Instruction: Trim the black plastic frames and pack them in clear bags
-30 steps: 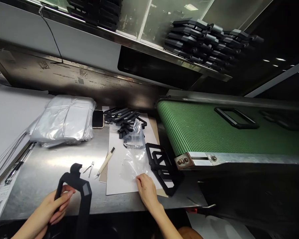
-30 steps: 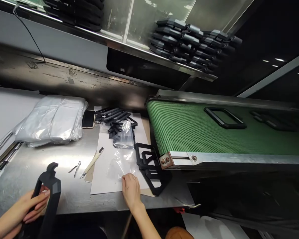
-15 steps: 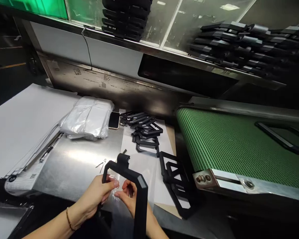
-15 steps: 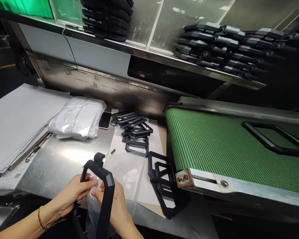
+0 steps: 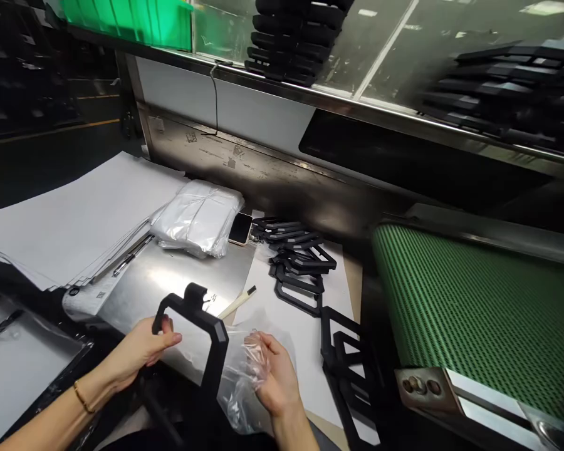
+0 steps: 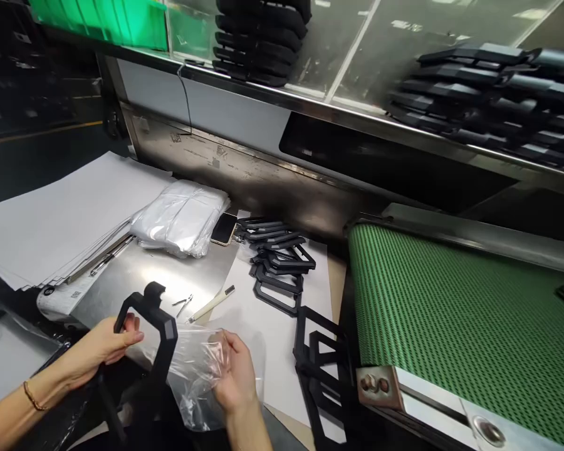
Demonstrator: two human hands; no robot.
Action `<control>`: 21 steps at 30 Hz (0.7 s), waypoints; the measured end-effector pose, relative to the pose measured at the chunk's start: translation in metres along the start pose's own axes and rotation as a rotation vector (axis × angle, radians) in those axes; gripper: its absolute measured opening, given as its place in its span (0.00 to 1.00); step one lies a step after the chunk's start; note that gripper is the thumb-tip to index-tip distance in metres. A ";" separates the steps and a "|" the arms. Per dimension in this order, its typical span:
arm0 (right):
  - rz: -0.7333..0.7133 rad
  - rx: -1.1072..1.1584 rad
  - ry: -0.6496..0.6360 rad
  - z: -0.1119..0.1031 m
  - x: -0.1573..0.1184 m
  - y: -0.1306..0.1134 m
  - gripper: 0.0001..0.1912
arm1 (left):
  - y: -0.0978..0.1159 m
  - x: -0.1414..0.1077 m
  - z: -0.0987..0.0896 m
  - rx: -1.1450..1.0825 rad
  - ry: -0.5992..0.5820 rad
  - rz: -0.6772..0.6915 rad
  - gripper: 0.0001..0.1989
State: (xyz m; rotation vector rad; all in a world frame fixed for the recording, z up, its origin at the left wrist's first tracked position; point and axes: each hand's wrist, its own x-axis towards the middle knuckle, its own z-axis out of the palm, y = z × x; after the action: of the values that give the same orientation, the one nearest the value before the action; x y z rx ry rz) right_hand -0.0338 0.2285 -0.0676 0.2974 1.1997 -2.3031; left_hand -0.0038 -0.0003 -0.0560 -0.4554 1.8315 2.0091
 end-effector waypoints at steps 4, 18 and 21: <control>0.077 -0.043 -0.076 0.025 0.011 0.004 0.18 | -0.008 -0.033 -0.049 0.066 -0.093 -0.013 0.25; 0.078 -0.898 -0.578 0.197 0.015 0.089 0.11 | -0.059 -0.108 -0.156 0.015 -0.018 -0.082 0.28; -0.069 -1.112 -0.558 0.213 0.005 0.104 0.09 | -0.070 -0.129 -0.187 0.026 0.039 -0.120 0.17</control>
State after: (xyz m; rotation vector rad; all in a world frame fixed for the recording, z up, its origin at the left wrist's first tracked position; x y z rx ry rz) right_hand 0.0277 0.0050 -0.0177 -0.7317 1.9055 -1.2829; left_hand 0.1399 -0.1890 -0.0730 -0.5862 1.8064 1.9069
